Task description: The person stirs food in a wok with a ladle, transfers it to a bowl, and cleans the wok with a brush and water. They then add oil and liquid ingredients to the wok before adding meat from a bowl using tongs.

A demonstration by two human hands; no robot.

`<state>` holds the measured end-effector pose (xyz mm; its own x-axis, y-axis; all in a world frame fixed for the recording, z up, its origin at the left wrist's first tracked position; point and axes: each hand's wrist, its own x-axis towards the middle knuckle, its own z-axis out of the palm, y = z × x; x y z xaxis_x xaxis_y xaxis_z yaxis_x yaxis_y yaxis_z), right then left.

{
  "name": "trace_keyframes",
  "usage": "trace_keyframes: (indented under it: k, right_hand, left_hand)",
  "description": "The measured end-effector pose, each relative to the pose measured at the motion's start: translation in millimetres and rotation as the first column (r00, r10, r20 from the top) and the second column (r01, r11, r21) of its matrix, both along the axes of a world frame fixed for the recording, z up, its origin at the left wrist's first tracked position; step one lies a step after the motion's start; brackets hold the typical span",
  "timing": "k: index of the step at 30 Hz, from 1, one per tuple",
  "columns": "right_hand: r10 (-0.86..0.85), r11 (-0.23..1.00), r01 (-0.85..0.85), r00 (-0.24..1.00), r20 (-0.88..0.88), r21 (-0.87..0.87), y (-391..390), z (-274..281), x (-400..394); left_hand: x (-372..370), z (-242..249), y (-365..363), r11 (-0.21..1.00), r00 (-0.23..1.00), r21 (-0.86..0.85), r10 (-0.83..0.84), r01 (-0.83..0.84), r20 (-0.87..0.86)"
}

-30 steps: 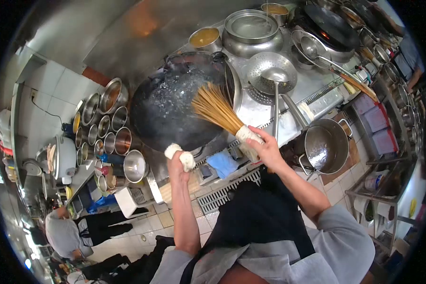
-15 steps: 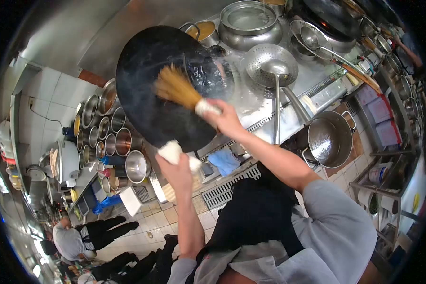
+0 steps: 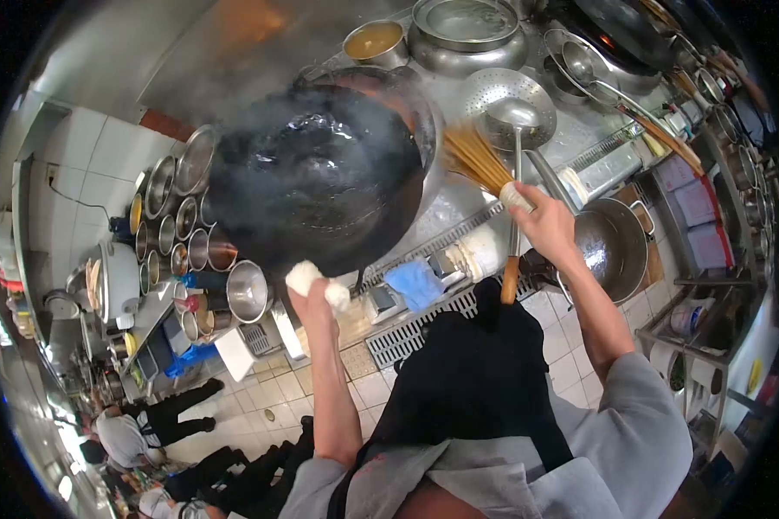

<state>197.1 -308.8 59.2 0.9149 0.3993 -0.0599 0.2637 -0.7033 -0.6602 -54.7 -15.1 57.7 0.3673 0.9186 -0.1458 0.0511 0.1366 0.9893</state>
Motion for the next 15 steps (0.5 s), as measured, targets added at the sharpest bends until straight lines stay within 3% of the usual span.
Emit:
trace_keyframes:
  k: [2,5,6,7,8,9,11,13,14,15]
  right_hand:
    - [0.047,0.991,-0.05,0.998,-0.032,-0.12,13.0,-4.8,-2.2]
    - [-0.031,0.982,0.116,0.875,0.484,-0.146,7.6,-22.9,-28.3]
    - [-0.148,0.987,0.156,0.858,0.492,0.025,-6.9,-34.4,-41.6]
    - [-0.266,0.963,0.249,0.944,0.194,0.107,-25.6,-45.9,-59.2]
    - [-0.364,0.88,0.36,0.93,-0.045,0.309,-39.3,-65.6,-78.8]
    - [-0.377,0.898,0.394,0.918,-0.119,0.194,-55.3,-93.5,-98.9]
    - [-0.11,0.989,0.086,0.973,-0.205,-0.121,-70.7,-153.6,-134.3]
    - [-0.059,0.948,-0.076,0.912,-0.407,-0.308,-44.5,-209.1,-150.1]
    - [0.107,0.959,-0.132,0.988,-0.11,-0.251,-32.9,-259.1,-155.6]
    - [0.247,0.956,-0.204,0.948,0.203,-0.213,-24.0,-300.7,-160.3]
  left_hand:
    - [8.9,-23.0,19.6,0.994,0.998,-0.105,-0.021,0.027,0.064]
    - [29.0,-50.9,18.6,0.958,0.988,-0.287,0.014,0.031,0.152]
    - [31.4,-59.6,15.1,0.935,0.981,-0.353,0.044,0.027,0.191]
    - [34.9,-69.6,15.8,0.899,0.97,-0.437,0.083,0.026,0.229]
    - [40.6,-76.3,17.3,0.856,0.956,-0.517,0.126,0.031,0.266]
    - [46.9,-77.4,16.2,0.85,0.952,-0.524,0.108,0.061,0.285]
    - [50.8,-91.8,21.6,0.829,0.936,-0.545,0.082,0.126,0.341]
    - [58.6,-88.6,24.6,0.817,0.935,-0.562,0.094,0.124,0.342]
    - [61.2,-90.2,25.5,0.815,0.937,-0.566,0.09,0.125,0.337]
    - [62.2,-92.4,25.8,0.811,0.941,-0.571,0.087,0.125,0.329]
